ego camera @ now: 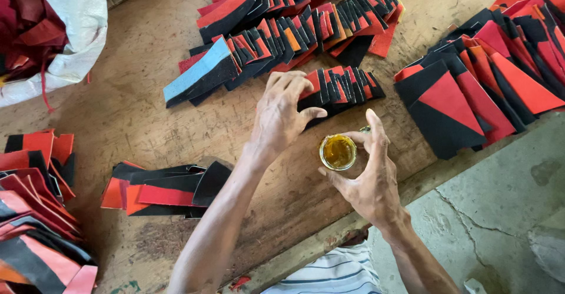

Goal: The person repeatedly picks up small red and black fabric pieces, applies a yellow adhesive from a small jar to the edges, and presses them together. Finished pieces are stacked on the table.

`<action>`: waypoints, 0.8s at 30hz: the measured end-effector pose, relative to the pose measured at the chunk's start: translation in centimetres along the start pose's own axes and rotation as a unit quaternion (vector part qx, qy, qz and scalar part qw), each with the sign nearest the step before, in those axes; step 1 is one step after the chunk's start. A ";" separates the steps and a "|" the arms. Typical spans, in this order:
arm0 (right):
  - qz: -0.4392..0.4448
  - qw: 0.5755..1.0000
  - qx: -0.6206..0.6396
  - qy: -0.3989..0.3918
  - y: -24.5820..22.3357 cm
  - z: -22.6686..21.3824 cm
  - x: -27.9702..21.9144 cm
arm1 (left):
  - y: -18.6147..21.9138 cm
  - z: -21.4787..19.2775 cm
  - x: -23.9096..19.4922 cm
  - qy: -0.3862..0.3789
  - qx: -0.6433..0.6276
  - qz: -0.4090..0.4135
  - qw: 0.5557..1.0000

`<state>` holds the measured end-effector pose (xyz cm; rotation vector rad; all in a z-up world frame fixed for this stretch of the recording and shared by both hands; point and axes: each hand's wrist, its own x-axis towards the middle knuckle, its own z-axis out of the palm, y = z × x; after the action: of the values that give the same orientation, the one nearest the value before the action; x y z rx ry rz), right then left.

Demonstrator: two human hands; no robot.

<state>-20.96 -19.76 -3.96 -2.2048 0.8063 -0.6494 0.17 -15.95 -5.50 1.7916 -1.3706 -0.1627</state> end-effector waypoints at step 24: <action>-0.188 0.936 -0.251 -0.159 -6.0 -6.8 2.0 | 1.3 -13.0 -11.9 -0.106 0.231 -0.102 0.962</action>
<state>-21.81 -20.66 5.18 -2.8763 0.4095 -0.2529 1.82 0.99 -0.87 2.3651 -1.4544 -0.1547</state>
